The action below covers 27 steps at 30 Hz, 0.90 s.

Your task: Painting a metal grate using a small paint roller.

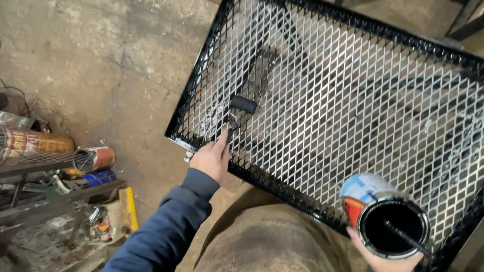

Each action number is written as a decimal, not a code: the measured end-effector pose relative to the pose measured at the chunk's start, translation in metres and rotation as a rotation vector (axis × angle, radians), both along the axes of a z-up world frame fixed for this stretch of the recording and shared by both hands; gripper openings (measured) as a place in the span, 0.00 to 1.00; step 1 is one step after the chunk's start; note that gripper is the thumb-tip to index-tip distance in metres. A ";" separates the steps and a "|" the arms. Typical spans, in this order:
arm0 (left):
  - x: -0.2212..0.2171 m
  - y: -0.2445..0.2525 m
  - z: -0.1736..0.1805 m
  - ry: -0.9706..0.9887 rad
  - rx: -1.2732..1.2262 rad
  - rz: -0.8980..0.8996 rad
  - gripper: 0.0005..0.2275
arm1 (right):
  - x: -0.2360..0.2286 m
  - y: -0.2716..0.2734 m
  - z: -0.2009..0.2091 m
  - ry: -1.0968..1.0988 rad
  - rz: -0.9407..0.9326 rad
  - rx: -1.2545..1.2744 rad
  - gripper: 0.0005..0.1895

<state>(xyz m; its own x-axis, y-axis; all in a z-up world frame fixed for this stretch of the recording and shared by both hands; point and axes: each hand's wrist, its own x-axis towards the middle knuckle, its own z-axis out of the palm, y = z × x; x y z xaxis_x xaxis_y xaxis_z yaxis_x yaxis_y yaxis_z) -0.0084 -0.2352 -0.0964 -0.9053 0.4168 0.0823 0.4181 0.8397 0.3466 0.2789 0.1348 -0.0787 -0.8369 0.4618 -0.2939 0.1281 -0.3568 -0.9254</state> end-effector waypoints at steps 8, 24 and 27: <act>-0.139 0.093 -0.052 -0.024 -0.060 -0.065 0.22 | -0.028 -0.044 0.081 -0.024 -0.059 0.773 0.60; -0.133 0.061 0.008 -0.318 -0.275 -0.122 0.25 | -0.002 -0.068 0.043 -0.236 -0.069 0.857 0.56; -0.098 0.039 -0.045 -0.020 -0.069 -0.148 0.23 | -0.024 -0.069 0.058 -0.199 -0.045 0.934 0.56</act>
<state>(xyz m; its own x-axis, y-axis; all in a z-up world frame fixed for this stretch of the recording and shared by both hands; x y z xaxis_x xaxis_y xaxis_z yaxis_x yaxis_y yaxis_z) -0.1065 -0.1964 -0.1413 -0.8349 0.5495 0.0310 0.5322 0.7918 0.2998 0.2552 0.0660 -0.0204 -0.7871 0.6123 0.0748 0.3180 0.5066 -0.8014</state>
